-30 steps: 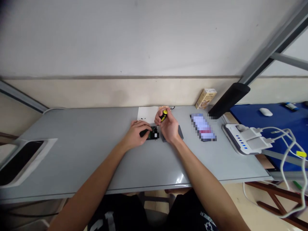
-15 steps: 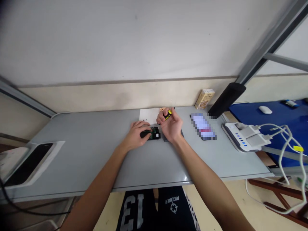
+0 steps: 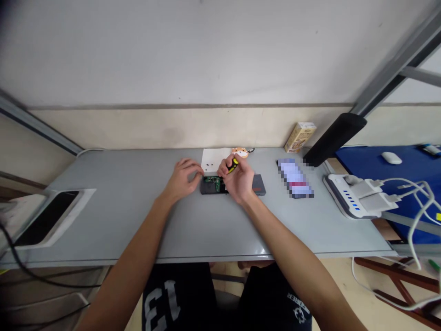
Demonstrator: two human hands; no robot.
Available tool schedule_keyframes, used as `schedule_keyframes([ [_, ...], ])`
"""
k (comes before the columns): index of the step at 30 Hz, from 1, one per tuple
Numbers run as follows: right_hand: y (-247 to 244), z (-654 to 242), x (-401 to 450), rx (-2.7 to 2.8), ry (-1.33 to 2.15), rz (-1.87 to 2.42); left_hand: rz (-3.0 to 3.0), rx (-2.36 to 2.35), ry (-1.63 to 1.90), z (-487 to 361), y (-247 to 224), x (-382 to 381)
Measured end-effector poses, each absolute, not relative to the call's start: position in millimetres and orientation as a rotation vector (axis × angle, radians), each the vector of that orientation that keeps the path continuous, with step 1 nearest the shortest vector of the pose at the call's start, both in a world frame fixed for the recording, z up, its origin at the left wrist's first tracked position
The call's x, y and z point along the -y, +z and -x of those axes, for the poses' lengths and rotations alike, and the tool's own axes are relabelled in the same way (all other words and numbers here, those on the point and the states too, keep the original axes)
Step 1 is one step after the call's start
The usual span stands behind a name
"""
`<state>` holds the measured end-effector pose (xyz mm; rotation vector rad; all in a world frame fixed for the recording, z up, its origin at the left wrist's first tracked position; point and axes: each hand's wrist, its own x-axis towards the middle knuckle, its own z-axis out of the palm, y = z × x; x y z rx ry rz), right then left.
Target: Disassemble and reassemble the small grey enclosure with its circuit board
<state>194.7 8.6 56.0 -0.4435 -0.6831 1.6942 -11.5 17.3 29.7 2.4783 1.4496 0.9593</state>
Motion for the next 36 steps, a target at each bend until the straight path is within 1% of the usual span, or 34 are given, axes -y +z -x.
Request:
schedule_keyframes([
  [6, 54.8, -183.7, 0.6, 0.724, 1.730, 0.389, -2.492, -1.346, 0.977, 7.2, 25.9, -16.7],
  [12, 64.1, -204.4, -9.6, 0.656, 1.659, 0.365, -2.463, -1.233, 0.928, -2.8, 25.9, -9.9],
  [17, 58.6, -220.7, -22.3, 0.533, 1.635, 0.302, -2.491, -1.163, 0.925, -13.8, 21.3, -5.8],
  [26, 49.4, -229.4, -32.8, 0.379, 1.677, 0.201, -2.512, -1.158, 1.154, -8.7, 6.3, -16.0],
  [31, 50.8, -260.0, -46.9, 0.315, 1.556, 0.192, -2.487, -1.345, 1.269, 3.0, 22.6, -28.2],
  [36, 46.3, -301.0, -62.5, 0.336, 1.367, 0.316, -2.623, -1.323, 0.950, -18.1, 41.5, -67.3],
])
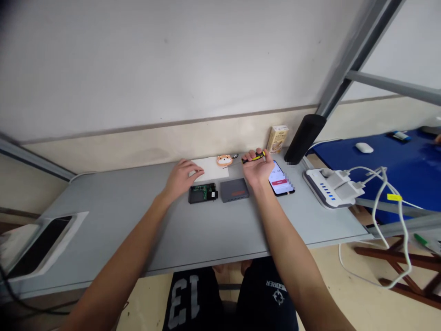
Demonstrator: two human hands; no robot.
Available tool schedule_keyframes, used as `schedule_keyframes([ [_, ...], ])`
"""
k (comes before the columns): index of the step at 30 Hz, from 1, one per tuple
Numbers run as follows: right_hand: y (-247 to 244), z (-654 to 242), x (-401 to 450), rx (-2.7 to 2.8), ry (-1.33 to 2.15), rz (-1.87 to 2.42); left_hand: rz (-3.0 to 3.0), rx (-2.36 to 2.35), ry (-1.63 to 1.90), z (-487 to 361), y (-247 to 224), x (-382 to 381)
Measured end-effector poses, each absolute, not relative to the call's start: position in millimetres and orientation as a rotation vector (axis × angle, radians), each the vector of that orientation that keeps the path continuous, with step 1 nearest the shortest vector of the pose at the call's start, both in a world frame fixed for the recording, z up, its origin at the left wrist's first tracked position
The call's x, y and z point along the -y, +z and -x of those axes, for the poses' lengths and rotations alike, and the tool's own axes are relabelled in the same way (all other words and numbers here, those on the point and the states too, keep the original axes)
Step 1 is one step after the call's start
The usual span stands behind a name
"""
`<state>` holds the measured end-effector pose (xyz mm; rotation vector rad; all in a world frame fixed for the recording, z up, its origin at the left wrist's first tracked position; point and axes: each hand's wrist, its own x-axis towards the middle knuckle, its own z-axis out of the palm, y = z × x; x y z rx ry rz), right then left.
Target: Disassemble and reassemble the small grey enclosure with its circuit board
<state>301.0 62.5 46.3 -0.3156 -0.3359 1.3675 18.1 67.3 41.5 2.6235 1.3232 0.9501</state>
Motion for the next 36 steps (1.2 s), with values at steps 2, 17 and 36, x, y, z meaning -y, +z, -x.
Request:
schedule_keyframes([
  [2, 43.2, -309.6, -65.6, 0.394, 1.290, 0.406, -2.643, -1.296, 0.816, -34.8, 37.6, -85.7],
  [17, 73.7, -296.9, -46.7, 0.908, 0.920, 0.671, -2.373, -1.250, 0.688, -22.6, 37.9, -38.2],
  [36, 53.8, -296.9, -32.2, 2.163, 0.837, 1.698, -2.298, -1.236, 0.707, -25.6, 10.8, -3.4],
])
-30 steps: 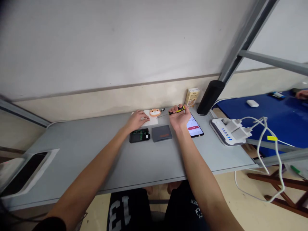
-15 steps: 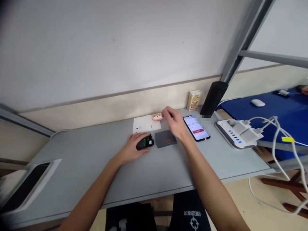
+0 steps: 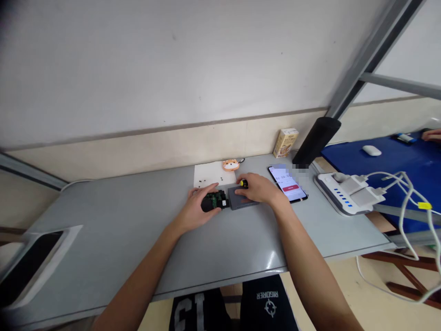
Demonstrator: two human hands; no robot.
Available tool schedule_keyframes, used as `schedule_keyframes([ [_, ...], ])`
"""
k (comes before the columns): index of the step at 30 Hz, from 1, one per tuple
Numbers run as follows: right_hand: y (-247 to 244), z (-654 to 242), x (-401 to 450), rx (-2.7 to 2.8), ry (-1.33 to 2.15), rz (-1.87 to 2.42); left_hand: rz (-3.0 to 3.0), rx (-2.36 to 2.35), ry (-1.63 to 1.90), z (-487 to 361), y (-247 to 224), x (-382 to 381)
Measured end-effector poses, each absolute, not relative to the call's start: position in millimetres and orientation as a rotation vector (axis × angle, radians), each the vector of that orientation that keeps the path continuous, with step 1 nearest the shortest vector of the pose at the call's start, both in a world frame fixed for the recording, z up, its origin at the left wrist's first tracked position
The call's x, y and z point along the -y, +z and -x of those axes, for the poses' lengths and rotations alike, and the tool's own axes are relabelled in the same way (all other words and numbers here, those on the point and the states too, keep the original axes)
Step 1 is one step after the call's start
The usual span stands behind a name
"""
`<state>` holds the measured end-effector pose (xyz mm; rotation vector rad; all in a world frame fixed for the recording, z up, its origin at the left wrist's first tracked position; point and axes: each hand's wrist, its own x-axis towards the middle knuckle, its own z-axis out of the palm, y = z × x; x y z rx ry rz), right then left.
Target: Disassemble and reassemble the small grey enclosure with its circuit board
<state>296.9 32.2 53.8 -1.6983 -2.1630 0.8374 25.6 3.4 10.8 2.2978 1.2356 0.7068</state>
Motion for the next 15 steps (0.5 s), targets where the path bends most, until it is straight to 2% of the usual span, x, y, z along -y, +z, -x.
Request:
schedule_keyframes([
  [7, 42.6, -294.8, -43.6, 2.126, 0.672, 1.580, -2.359, -1.200, 0.841, -27.6, 22.7, 12.2],
  [15, 43.0, -292.4, -38.9, 2.137, 0.553, 1.542, -2.515, -1.096, 0.592, -35.0, 19.6, 54.8],
])
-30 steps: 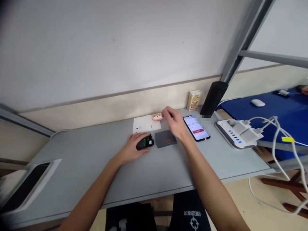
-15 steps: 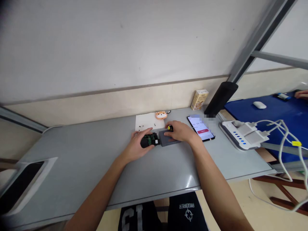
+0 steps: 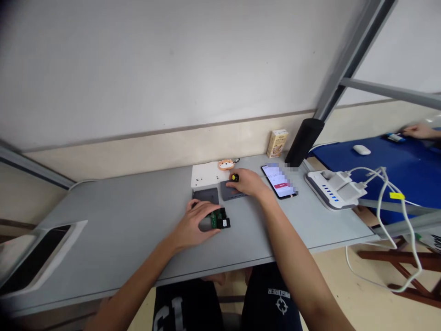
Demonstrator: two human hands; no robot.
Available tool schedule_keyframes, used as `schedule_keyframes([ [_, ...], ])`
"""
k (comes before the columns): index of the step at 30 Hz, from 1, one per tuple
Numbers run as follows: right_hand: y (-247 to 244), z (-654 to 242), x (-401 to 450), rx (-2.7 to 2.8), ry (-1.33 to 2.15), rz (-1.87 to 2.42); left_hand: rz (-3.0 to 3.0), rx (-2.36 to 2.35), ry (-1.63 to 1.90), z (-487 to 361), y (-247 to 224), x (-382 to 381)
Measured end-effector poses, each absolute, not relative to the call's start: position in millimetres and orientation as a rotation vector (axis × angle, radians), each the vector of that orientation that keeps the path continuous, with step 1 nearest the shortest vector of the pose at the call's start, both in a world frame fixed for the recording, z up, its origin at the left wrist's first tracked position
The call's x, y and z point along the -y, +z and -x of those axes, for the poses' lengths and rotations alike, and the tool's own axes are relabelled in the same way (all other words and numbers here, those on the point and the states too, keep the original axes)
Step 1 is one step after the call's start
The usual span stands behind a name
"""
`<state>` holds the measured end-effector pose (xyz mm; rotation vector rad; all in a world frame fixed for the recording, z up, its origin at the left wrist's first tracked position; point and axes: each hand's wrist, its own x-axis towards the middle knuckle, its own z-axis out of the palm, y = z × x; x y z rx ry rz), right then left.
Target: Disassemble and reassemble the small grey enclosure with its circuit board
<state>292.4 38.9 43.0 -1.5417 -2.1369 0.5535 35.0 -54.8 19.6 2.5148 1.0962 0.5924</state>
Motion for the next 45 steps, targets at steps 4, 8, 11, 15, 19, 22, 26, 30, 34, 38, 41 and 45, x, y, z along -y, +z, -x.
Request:
schedule_keyframes([
  [4, 38.7, -288.5, -36.1, 2.165, 0.420, 1.520, -2.540, -1.125, 0.556, -34.0, 22.8, 59.4],
  [8, 36.0, -281.4, -30.3, 2.172, 0.312, 1.550, -2.532, -1.234, 0.648, -24.5, 29.5, 52.9],
  [11, 36.2, -273.8, -25.5, 2.154, 0.249, 1.590, -2.469, -1.475, 0.782, -10.8, 26.1, 34.7],
  [15, 36.3, -264.5, -21.6, 2.144, 0.201, 1.618, -2.384, -1.568, 0.739, 6.8, 12.8, 3.5],
  [19, 33.5, -261.5, -19.1, 2.116, 0.173, 1.616, -2.387, -1.498, 0.707, 15.9, 3.1, -11.2],
  [22, 29.6, -261.9, -16.6, 2.115, 0.157, 1.606, -2.376, -1.480, 0.774, 17.9, 2.0, -10.8],
  [26, 24.9, -260.5, -13.5, 2.106, 0.122, 1.636, -2.323, -1.406, 0.820, 19.4, 5.0, -8.4],
  [30, 22.2, -258.8, -13.2, 2.094, 0.107, 1.637, -2.278, -1.381, 0.836, 20.9, 6.8, -9.5],
  [34, 20.0, -259.3, -14.3, 2.102, 0.104, 1.620, -2.254, -1.398, 0.874, 21.5, 5.1, -10.2],
  [38, 18.1, -259.5, -14.4, 2.123, 0.108, 1.589, -2.245, -1.394, 0.930, 22.1, 2.7, -7.8],
  [41, 17.4, -258.2, -14.2, 2.119, 0.119, 1.592, -2.208, -1.395, 0.957, 23.0, 2.9, -5.1],
  [45, 17.0, -256.4, -15.4, 2.110, 0.146, 1.589, -2.186, -1.431, 0.996, 23.6, 6.4, -2.2],
])
